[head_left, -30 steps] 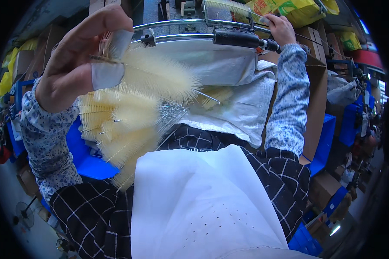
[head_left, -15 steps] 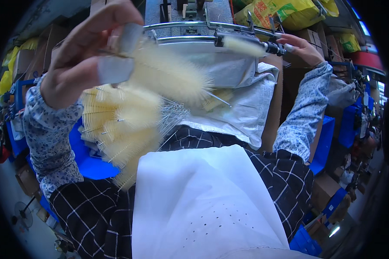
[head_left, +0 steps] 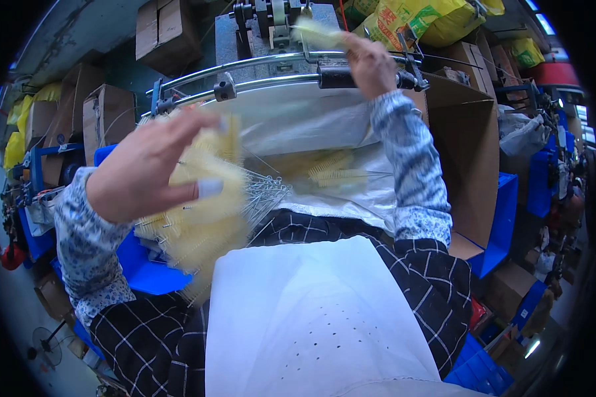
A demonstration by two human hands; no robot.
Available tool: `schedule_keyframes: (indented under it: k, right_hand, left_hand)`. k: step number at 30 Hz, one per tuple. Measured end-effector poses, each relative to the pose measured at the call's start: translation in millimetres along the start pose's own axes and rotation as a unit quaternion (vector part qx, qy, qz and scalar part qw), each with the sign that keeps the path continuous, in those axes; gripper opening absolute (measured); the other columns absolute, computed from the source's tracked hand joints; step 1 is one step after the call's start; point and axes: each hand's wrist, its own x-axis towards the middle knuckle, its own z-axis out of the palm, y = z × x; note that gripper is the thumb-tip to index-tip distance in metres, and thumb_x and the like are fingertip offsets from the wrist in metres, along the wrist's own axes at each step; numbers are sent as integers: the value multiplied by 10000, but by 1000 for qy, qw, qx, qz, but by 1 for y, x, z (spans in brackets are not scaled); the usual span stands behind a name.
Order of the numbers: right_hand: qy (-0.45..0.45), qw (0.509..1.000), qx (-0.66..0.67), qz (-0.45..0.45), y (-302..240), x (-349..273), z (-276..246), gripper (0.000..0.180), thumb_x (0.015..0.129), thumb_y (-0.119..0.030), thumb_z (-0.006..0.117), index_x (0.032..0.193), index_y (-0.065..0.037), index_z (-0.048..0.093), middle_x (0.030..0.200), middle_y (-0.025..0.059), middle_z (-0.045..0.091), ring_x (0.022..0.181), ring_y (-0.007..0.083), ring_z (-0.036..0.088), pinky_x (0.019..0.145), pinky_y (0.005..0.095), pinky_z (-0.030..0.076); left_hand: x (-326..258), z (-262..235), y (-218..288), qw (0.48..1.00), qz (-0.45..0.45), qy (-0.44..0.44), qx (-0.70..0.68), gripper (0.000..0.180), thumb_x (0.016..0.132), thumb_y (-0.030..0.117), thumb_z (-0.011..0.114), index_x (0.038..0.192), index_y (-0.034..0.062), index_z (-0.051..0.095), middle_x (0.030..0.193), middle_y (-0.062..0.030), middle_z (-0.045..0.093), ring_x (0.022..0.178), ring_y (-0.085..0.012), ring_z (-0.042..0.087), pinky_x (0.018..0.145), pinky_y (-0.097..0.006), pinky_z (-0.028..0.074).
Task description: Manually selecting yellow brushes from a container and feeding them into a production machine for twisting or packaging.
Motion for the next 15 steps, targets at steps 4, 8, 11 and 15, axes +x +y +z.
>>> schedule_keyframes:
  k: [4, 8, 11, 15]
  right_hand:
    - [71, 979, -192, -12, 35, 27, 25, 263, 810, -205, 432, 1047, -264, 530, 856, 37, 574, 806, 221, 483, 741, 358, 363]
    - [45, 983, -175, 11, 29, 35, 36, 262, 801, -211, 447, 1042, -258, 537, 853, 22, 573, 848, 213, 464, 782, 352, 331]
    - [58, 984, -168, 9, 30, 37, 38, 259, 796, -210, 462, 1037, -255, 546, 850, 26, 573, 831, 210, 469, 772, 346, 340]
    - [64, 985, -159, -11, 29, 35, 37, 250, 793, -214, 480, 1029, -249, 556, 854, 21, 576, 828, 199, 471, 768, 330, 344]
  left_hand:
    - [-3, 5, -4, 979, -61, -190, 44, 390, 662, 99, 622, 1024, 51, 484, 963, -135, 494, 858, -270, 507, 778, -352, 415]
    - [-10, 9, -12, 988, -28, -153, 0, 378, 625, 60, 632, 978, 53, 495, 923, -122, 497, 832, -258, 513, 710, -329, 446]
    - [-11, 3, -16, 987, -37, -150, -50, 310, 652, 49, 584, 944, 59, 480, 877, -122, 502, 744, -238, 538, 626, -300, 466]
    - [-13, -5, -20, 988, 1, -106, -112, 291, 606, 3, 583, 877, 54, 490, 829, -97, 473, 714, -214, 503, 580, -256, 456]
